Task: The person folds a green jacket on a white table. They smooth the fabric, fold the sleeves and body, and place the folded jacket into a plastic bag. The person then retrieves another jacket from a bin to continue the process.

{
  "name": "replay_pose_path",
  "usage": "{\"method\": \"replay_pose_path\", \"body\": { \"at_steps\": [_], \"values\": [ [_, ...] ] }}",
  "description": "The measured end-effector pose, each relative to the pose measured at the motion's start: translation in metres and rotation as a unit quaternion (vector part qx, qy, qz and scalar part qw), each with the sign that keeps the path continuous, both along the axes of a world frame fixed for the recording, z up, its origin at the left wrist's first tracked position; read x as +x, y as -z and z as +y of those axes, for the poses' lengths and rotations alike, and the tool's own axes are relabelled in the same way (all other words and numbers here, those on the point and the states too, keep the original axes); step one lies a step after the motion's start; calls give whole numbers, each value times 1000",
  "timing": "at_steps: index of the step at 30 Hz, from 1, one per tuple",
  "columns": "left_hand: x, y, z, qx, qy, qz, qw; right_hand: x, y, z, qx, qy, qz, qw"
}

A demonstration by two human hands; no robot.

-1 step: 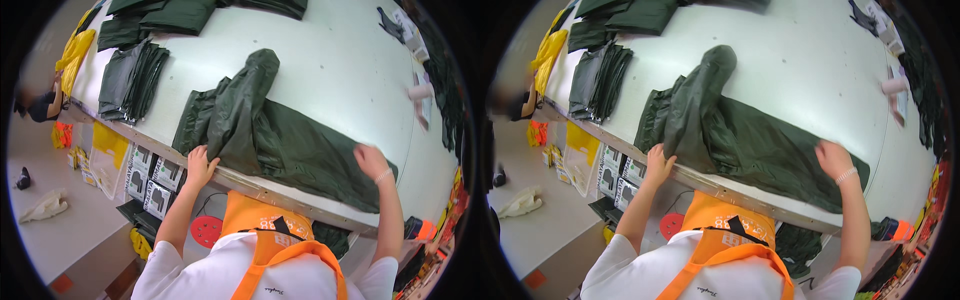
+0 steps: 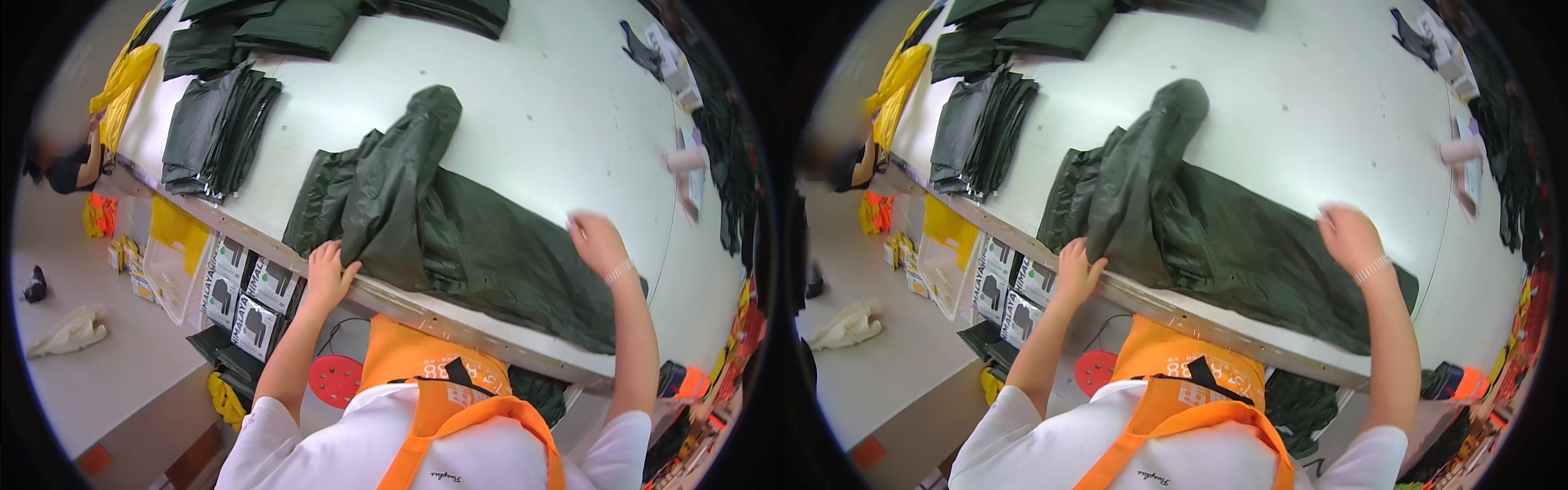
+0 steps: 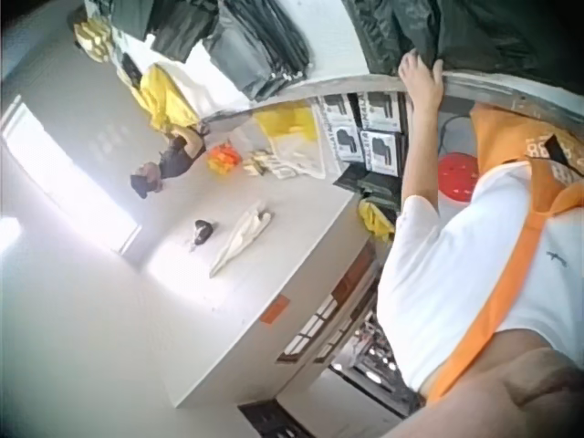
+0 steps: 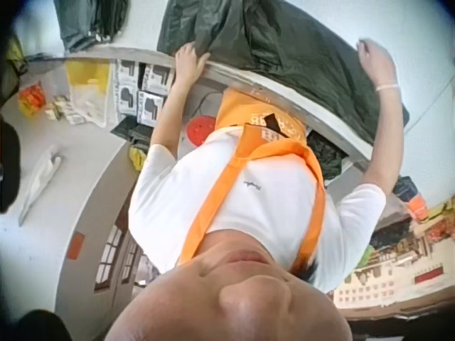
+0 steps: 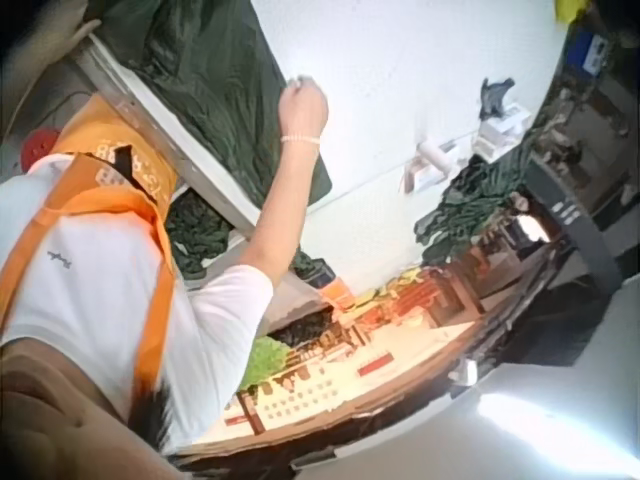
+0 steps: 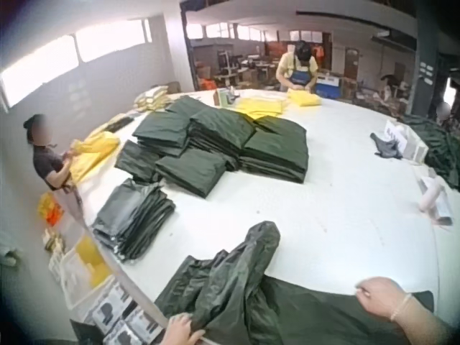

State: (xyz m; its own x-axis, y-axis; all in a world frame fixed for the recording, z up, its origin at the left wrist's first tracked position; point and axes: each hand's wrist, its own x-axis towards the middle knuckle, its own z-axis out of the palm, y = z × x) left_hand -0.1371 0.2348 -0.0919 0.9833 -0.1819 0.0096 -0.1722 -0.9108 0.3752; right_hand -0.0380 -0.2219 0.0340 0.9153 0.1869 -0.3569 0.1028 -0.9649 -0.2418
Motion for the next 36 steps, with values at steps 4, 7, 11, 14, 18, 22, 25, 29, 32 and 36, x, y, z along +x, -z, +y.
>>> {"method": "replay_pose_path", "body": {
  "at_steps": [4, 7, 11, 14, 18, 22, 25, 29, 32, 36],
  "values": [
    [0, -5, -3, -14, -12, 11, 1000, 150, 26, 123, 204, -87, -127, 967],
    [12, -12, -8, -38, 29, 13, 999, 234, 72, 172, 216, -45, -146, 964],
    [9, -8, -6, -57, 18, 18, 998, 253, 82, 185, -37, -25, 115, 992],
    [8, -14, -4, -57, -6, -25, 998, 224, 55, 122, -43, -53, 159, 985],
    [20, -41, -6, -148, 34, -118, 981, 103, -57, 13, 287, 112, 86, 947],
    [61, -58, -13, -316, 60, -127, 938, -86, -122, -153, 515, 335, 43, 788],
    [103, -19, -13, -263, 39, -94, 959, -176, -103, -185, 472, 482, -31, 738],
    [158, 0, -26, -124, 27, -116, 985, -248, -42, -162, 421, 574, -84, 697],
    [185, 19, -15, -97, -20, -48, 994, -251, -2, -119, 411, 579, -88, 699],
    [212, 35, -19, -80, -109, -81, 987, -246, 19, -74, 413, 569, -96, 704]
  ]
}}
